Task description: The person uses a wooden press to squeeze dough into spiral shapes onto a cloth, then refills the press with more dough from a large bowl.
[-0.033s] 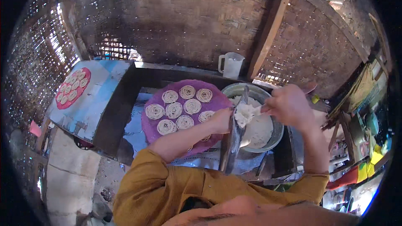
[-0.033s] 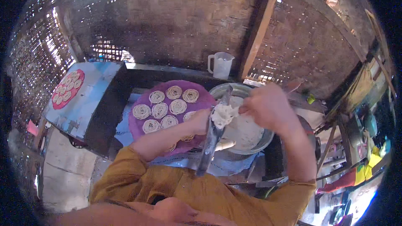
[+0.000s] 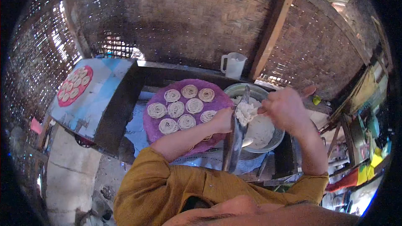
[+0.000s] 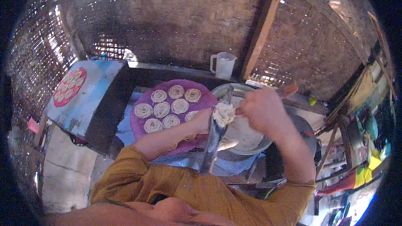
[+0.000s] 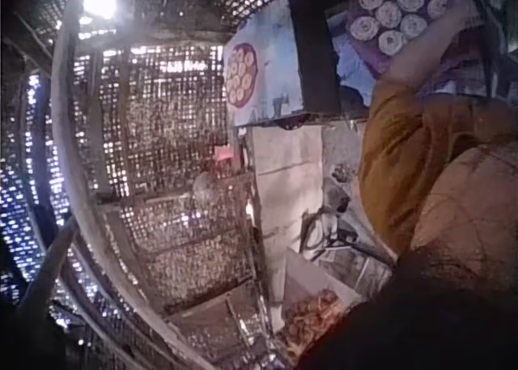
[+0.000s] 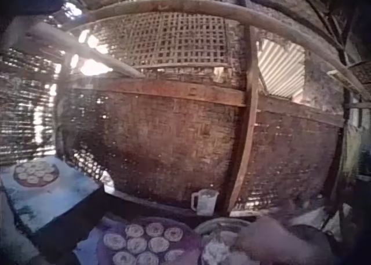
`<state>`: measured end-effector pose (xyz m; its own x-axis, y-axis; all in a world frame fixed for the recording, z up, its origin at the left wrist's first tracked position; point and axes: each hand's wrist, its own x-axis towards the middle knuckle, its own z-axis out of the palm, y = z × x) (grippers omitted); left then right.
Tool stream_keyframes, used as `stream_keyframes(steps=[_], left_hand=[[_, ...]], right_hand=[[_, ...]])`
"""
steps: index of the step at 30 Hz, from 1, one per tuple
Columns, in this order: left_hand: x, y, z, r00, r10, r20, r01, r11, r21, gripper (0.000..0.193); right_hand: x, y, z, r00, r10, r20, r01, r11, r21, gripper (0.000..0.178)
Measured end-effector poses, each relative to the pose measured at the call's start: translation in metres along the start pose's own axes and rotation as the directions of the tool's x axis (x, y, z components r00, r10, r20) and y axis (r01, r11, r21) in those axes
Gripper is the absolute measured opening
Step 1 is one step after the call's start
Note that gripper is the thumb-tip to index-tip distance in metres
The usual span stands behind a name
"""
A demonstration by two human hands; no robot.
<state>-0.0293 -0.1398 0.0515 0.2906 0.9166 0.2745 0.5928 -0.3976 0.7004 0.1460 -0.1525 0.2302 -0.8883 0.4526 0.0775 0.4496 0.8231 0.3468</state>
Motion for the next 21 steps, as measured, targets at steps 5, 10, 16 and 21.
stream_keyframes(steps=[5,10,16,21], left_hand=[[0.009,-0.015,0.022,0.996,-0.018,-0.086,0.011,0.997,-0.081,0.036],[0.005,-0.027,0.003,0.989,-0.144,-0.029,0.140,0.982,-0.129,0.034],[0.001,-0.007,0.001,0.989,-0.151,0.012,0.151,0.985,-0.088,0.033],[0.001,-0.007,0.007,0.995,0.051,-0.089,-0.054,0.998,-0.036,0.032]], right_hand=[[-0.009,-0.038,0.032,0.936,-0.201,-0.288,0.077,0.918,-0.389,0.013],[-0.042,-0.008,-0.014,0.917,-0.007,-0.399,-0.056,0.988,-0.145,0.016],[-0.047,0.010,-0.024,0.844,0.154,-0.513,-0.249,0.961,-0.122,0.025],[-0.037,0.009,-0.012,0.929,0.040,-0.367,-0.098,0.985,-0.141,0.019]])
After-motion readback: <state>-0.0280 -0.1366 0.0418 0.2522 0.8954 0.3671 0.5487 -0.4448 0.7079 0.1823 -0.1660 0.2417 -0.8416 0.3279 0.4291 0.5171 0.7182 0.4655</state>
